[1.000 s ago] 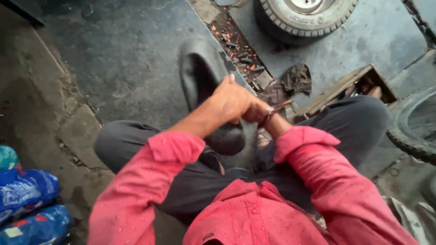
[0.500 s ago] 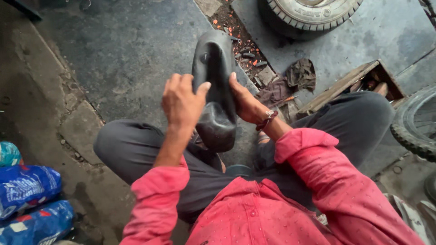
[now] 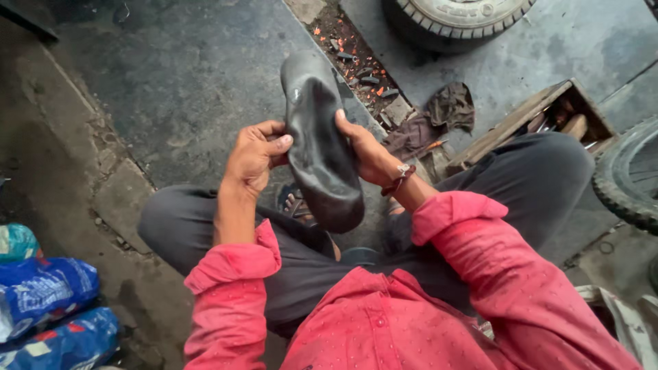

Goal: The person sits on the ground and repairs a bicycle inner tube. They use a rasp to roughen the surface, apply glue, and attach a patch to seal a puncture.

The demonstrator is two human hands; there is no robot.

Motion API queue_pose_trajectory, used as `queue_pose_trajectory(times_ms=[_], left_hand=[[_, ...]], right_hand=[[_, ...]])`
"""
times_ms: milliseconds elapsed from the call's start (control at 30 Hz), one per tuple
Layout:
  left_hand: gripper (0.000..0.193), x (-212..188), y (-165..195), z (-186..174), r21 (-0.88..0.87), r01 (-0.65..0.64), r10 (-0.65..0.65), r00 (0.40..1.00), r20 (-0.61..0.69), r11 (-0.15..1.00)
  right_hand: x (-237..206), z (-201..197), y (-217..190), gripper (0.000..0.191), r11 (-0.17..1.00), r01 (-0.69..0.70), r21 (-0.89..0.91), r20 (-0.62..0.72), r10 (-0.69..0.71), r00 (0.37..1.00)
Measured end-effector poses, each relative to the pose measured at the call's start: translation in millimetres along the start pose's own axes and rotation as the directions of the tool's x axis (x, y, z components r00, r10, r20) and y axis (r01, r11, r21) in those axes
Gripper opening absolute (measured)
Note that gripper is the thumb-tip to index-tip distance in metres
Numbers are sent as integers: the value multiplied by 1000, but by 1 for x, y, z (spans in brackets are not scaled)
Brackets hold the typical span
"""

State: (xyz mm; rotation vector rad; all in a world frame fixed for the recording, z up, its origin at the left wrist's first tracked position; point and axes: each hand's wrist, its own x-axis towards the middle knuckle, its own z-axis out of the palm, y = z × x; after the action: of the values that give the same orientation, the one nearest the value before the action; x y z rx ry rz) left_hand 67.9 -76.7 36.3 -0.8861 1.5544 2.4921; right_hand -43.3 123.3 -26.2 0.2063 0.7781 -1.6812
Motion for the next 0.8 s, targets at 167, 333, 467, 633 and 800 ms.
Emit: queue_pose_trajectory(times_ms=[167,333,467,633,800], left_hand=[[62,-31,3,40,709,-232,447,885,-130,666],[80,-46,9,57,944,-255,575,813,93,208],[75,-46,18,47,822,-110,308,948,-83,558],[80,-53,19,39,813,79,156,966,-205,576],[75,-58,13,36,806,-209,352,936,2,554]], right_hand=[[3,3,-1,64,999,23,-34,-70,-25,997],[4,8,8,57,995,42,-94,-72,-49,996],[3,11,13,54,992,59,-111,-98,-70,993],[2,15,21,49,952,149,-267,-106,-182,978],[0,20,28,52,917,219,-333,-135,-276,952]])
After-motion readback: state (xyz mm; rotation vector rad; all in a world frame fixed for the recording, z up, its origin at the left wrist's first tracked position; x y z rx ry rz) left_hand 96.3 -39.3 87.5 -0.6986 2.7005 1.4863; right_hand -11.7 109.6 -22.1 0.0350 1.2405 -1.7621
